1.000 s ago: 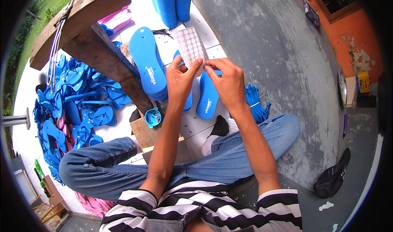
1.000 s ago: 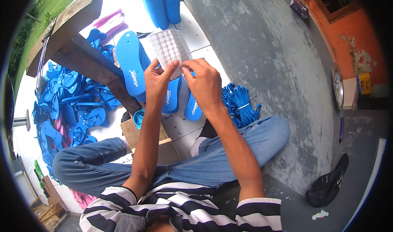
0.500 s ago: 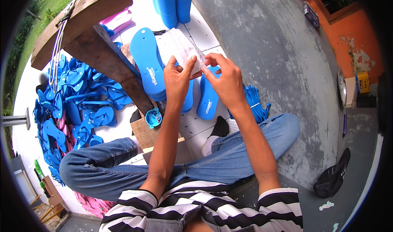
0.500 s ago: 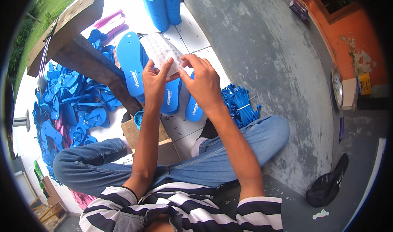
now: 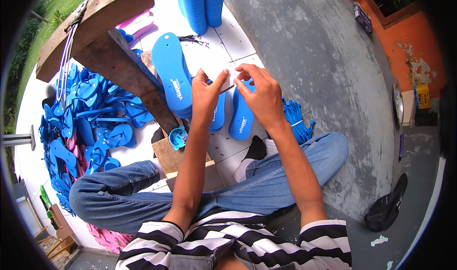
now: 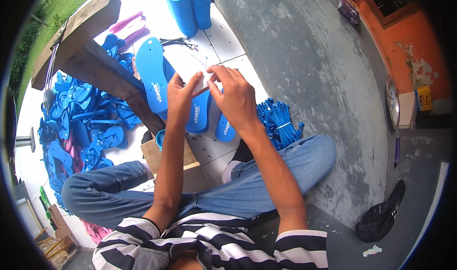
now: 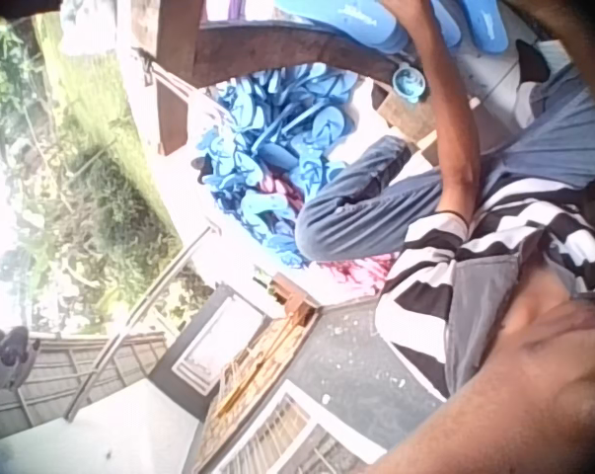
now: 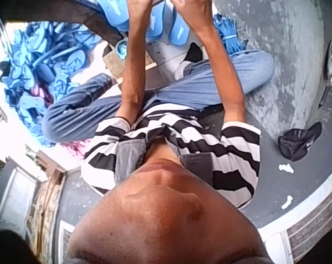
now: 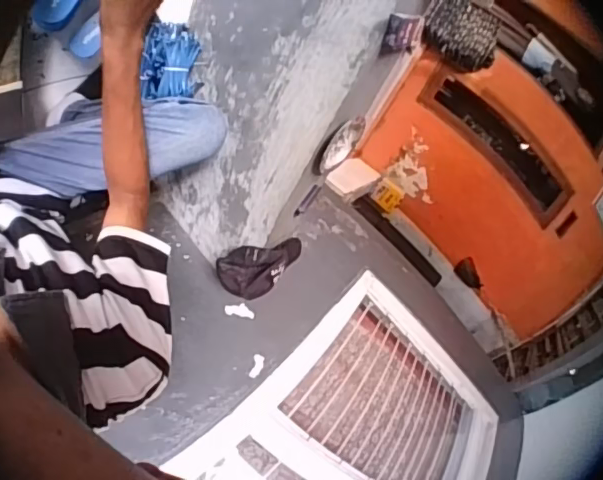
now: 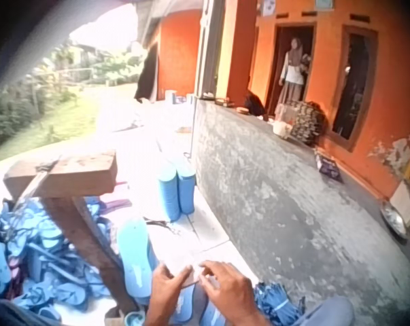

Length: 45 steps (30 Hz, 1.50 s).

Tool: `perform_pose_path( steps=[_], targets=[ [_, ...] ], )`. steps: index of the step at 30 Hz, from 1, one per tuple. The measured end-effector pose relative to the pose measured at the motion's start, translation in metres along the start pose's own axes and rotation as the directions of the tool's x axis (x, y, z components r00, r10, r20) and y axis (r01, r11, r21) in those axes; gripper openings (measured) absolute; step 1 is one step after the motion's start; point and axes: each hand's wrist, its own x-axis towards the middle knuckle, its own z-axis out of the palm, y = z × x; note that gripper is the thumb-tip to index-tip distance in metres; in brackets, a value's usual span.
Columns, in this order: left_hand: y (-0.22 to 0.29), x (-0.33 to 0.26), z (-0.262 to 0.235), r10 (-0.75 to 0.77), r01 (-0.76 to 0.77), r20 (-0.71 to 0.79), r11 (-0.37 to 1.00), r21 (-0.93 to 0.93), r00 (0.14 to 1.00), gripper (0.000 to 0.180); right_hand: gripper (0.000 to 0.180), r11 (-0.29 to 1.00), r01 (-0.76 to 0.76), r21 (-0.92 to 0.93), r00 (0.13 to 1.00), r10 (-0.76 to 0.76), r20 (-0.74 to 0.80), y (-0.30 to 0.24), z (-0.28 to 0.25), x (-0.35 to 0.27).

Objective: The person applies stickers to sandal soles by hand and then uses a manual press tool to attach a strap to a sole.

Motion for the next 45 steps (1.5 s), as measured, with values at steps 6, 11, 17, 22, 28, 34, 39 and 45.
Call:
perform_pose_path(
  steps=[6,11,17,22,28,34,39,45],
  targets=[
    [0.004,-0.001,-0.003,-0.117,0.13,0.138,0.987,-0.091,0.983,0.04,0.046,0.993,0.012,0.118,0.998,-0.004,-0.064,0.002,-0.008,0.008],
    [0.007,-0.003,-0.003,-0.279,0.295,0.288,0.955,-0.013,0.916,0.055,0.074,0.966,0.003,0.258,0.998,0.013,-0.059,0.003,-0.001,0.006],
    [0.001,0.003,-0.009,-0.319,0.383,0.243,0.875,-0.296,0.916,0.048,0.08,0.97,0.039,0.24,0.993,-0.064,0.096,0.002,-0.001,0.0],
    [-0.006,0.004,-0.01,-0.188,0.217,0.137,0.944,-0.248,0.973,0.038,0.075,0.962,0.001,0.275,0.999,0.011,-0.045,0.005,0.007,0.003],
    [-0.004,-0.002,-0.005,-0.064,0.087,0.171,0.988,-0.129,0.983,0.033,0.072,0.946,-0.037,0.321,0.987,0.086,-0.137,0.003,0.004,0.01],
    [0.005,-0.008,0.005,-0.105,0.111,0.157,0.993,-0.034,0.982,0.028,0.073,0.948,-0.058,0.314,0.989,0.098,-0.113,0.006,0.005,0.008],
    [0.006,-0.009,0.006,-0.137,0.132,0.152,0.99,0.045,0.979,0.029,0.072,0.968,-0.042,0.248,0.989,0.075,-0.128,0.006,0.006,0.007],
    [0.003,-0.011,0.011,-0.072,0.06,0.132,0.994,0.092,0.989,0.028,0.071,0.983,-0.005,0.184,0.987,0.034,-0.155,0.006,0.005,0.007]
  ],
)
